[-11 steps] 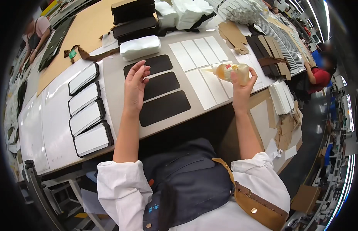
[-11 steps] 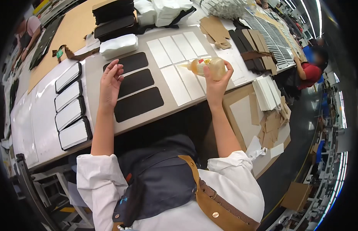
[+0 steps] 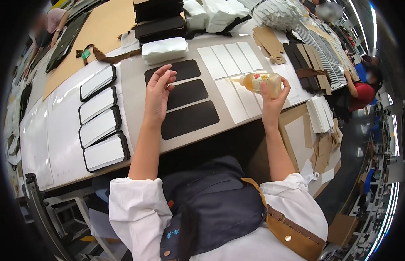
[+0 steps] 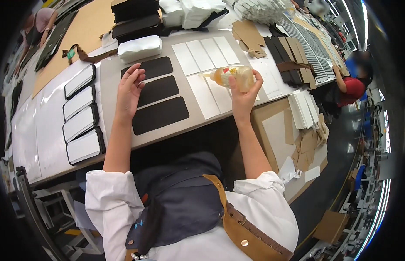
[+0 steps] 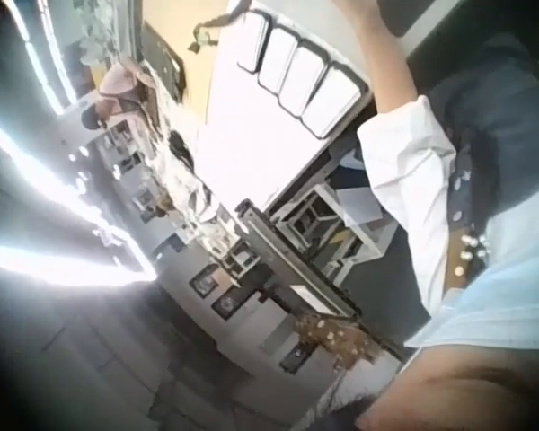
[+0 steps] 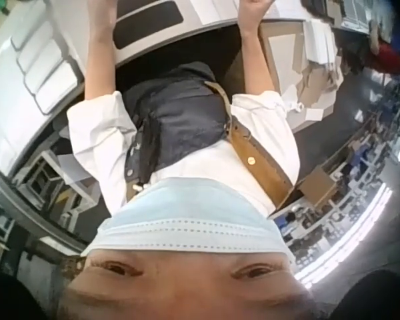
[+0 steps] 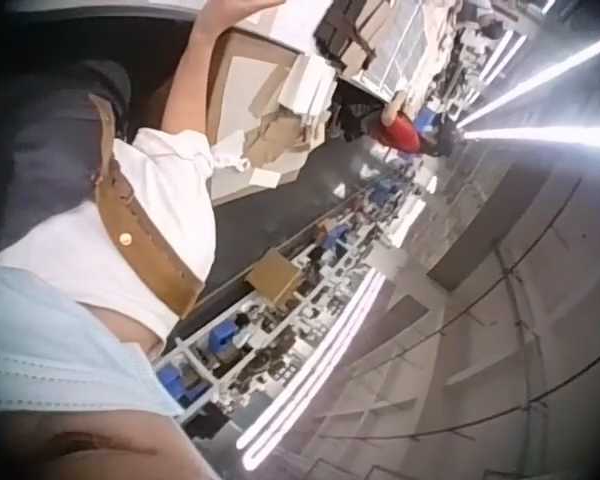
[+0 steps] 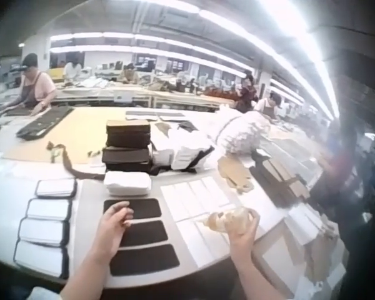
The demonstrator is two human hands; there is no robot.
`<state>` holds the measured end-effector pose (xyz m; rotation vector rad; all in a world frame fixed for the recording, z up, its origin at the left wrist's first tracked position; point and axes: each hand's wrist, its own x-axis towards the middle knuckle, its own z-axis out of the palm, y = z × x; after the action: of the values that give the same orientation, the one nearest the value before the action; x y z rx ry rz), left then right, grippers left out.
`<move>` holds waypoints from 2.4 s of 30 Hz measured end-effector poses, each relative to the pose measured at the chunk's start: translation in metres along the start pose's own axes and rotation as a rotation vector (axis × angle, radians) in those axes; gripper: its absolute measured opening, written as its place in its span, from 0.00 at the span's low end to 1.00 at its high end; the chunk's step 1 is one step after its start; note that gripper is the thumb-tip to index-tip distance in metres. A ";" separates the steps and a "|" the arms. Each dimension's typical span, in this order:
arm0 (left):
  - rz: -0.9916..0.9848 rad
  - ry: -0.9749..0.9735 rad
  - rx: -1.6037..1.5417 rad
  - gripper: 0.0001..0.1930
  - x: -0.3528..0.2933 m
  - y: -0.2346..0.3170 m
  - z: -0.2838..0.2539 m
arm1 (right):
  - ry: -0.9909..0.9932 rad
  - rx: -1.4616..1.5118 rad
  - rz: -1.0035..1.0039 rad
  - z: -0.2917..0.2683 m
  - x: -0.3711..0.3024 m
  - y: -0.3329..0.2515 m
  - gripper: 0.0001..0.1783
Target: Applying adhesive and lining to leather components at a workshop table.
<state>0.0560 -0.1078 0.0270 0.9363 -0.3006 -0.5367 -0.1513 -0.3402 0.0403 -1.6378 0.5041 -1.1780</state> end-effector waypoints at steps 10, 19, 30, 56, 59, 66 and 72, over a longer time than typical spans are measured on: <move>0.000 0.009 0.005 0.16 -0.001 -0.001 0.000 | -0.096 0.171 0.136 0.024 -0.010 -0.011 0.34; 0.001 0.015 0.000 0.15 0.000 0.002 0.002 | -0.320 0.882 0.567 0.026 0.101 -0.021 0.34; -0.035 0.045 0.009 0.15 -0.005 0.007 0.005 | -0.456 0.401 0.283 0.086 0.186 0.030 0.28; -0.065 0.055 0.000 0.15 -0.004 0.009 0.007 | -0.598 0.163 0.228 0.126 0.207 0.067 0.35; -0.051 0.042 0.008 0.15 -0.003 0.008 0.005 | -0.619 0.165 0.260 0.120 0.205 0.066 0.35; -0.064 0.052 0.019 0.15 -0.005 0.008 0.007 | -0.660 0.149 0.302 0.098 0.191 0.057 0.33; -0.072 0.056 -0.010 0.15 -0.005 0.008 0.009 | -0.685 0.133 0.320 0.079 0.178 0.051 0.32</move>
<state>0.0504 -0.1073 0.0381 0.9539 -0.2143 -0.5762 0.0059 -0.4609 0.0743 -1.6459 0.2237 -0.3638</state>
